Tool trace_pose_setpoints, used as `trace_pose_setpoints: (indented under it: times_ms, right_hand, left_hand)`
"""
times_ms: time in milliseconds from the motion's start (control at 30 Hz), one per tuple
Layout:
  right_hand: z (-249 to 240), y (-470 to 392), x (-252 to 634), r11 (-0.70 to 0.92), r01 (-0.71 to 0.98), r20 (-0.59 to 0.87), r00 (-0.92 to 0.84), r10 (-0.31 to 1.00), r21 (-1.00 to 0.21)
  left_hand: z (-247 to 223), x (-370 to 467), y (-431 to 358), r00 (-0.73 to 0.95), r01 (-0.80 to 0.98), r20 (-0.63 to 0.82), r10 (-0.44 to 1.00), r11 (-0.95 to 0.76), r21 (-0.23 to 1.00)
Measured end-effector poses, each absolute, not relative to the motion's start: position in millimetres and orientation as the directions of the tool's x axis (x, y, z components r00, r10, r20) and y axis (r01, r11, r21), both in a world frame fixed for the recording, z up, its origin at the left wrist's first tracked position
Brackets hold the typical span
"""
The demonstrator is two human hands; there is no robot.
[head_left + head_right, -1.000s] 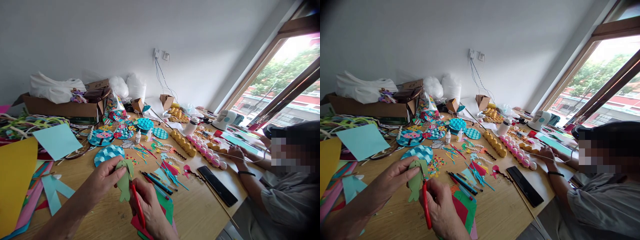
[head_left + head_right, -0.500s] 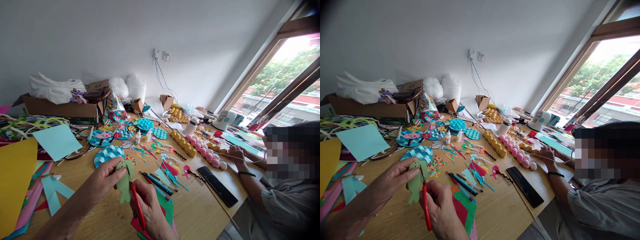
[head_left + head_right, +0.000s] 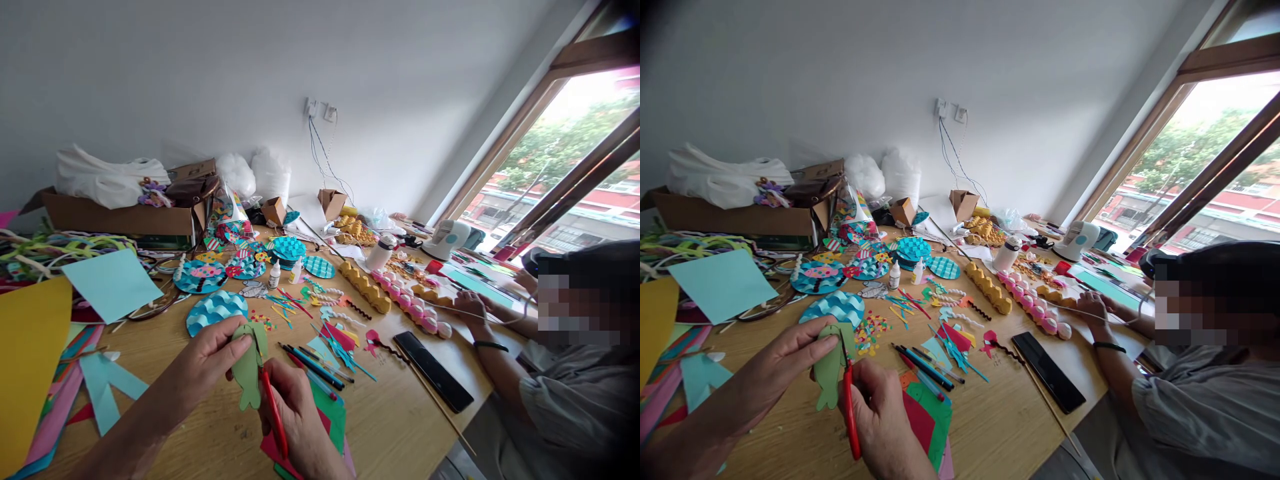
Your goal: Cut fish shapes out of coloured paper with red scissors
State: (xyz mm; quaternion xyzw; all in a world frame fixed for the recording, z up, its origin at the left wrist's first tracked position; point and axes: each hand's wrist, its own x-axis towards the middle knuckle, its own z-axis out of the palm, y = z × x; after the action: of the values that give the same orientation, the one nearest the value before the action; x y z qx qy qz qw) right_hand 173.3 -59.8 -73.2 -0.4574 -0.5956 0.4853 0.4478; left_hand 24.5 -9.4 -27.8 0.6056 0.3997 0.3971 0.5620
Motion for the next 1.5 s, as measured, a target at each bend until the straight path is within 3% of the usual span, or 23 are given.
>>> trace_pose_setpoints:
  times_ms: [533,733,1300,1500]
  right_hand:
    - [-75,-63,174,0.118,0.165,0.092,-0.161,0.983,-0.979]
    - [-72,-63,174,0.109,0.189,0.082,-0.144,0.986,-0.976]
    - [-72,-66,174,0.054,0.170,0.028,-0.154,0.988,-0.984]
    - [-70,-65,175,0.061,0.175,0.033,-0.159,0.987,-0.983]
  left_hand:
    - [-31,19,-3,0.490,0.062,0.016,0.871,-0.053,0.997]
    - [-29,18,-7,0.402,0.113,0.019,0.915,-0.070,0.991]
    - [-28,18,-6,0.380,0.114,0.045,0.924,-0.095,0.989]
    - [-29,16,-2,0.459,0.144,0.054,0.887,-0.134,0.980]
